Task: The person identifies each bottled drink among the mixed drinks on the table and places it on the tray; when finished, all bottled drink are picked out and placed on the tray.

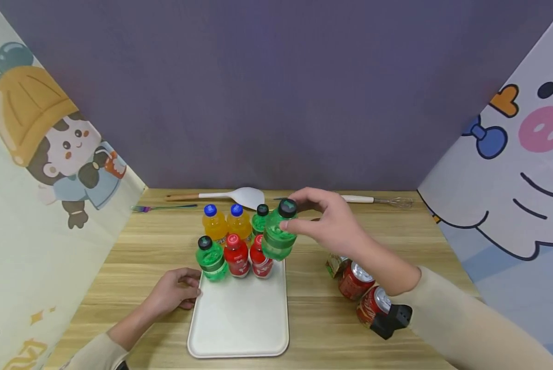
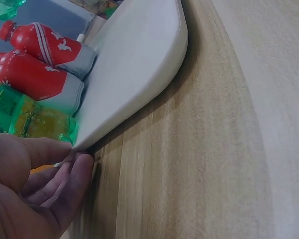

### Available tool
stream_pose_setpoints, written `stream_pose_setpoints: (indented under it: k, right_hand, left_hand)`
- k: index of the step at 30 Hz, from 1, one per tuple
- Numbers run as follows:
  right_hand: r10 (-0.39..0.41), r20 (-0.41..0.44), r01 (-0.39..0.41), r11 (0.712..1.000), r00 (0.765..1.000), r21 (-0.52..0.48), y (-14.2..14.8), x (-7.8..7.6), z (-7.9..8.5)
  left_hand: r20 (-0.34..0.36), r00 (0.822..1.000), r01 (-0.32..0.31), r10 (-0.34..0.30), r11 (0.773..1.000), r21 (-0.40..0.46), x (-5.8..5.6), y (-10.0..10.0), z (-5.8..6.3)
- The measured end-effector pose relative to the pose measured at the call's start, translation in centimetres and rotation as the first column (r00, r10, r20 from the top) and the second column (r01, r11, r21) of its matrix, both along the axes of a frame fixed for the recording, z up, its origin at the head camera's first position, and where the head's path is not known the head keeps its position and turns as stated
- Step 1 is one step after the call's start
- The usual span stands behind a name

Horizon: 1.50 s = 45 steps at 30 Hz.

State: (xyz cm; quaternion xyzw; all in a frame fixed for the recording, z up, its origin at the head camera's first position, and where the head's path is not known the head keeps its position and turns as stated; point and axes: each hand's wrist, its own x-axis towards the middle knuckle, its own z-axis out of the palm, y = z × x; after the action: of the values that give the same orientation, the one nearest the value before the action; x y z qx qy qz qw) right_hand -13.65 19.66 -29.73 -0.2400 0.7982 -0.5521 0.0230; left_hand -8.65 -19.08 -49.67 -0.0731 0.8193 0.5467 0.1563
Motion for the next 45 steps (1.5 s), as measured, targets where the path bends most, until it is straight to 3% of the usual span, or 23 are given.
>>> stream_pose_setpoints:
  k: [9,15,22,29,45]
  right_hand:
    - [0.125,0.049,-0.124,0.992,0.991,-0.025,-3.4,0.9,-1.8]
    - [0.187,0.153,-0.186,0.982,0.970,-0.017,-5.2,1.8,-3.4]
    - [0.264,0.176,-0.264,0.964,0.948,-0.023,-6.9,2.7,-6.1]
    - [0.268,0.157,-0.283,0.955,0.951,0.086,-7.8,3.7,-8.5]
    - [0.280,0.223,-0.304,0.949,0.934,0.080,-8.9,4.3,-11.1]
  left_hand:
    - [0.007,1.000,-0.007,0.007,1.000,0.010,0.1,0.0,0.0]
    - [0.002,1.000,-0.008,0.008,1.000,0.013,0.0,0.0,-0.1]
    - [0.003,1.000,-0.013,0.013,1.000,0.014,0.0,0.0,-0.1]
    - [0.010,1.000,-0.022,0.022,1.000,0.002,0.1,0.1,0.0]
    - [0.011,0.999,-0.032,0.032,0.999,-0.024,0.0,0.3,-0.1]
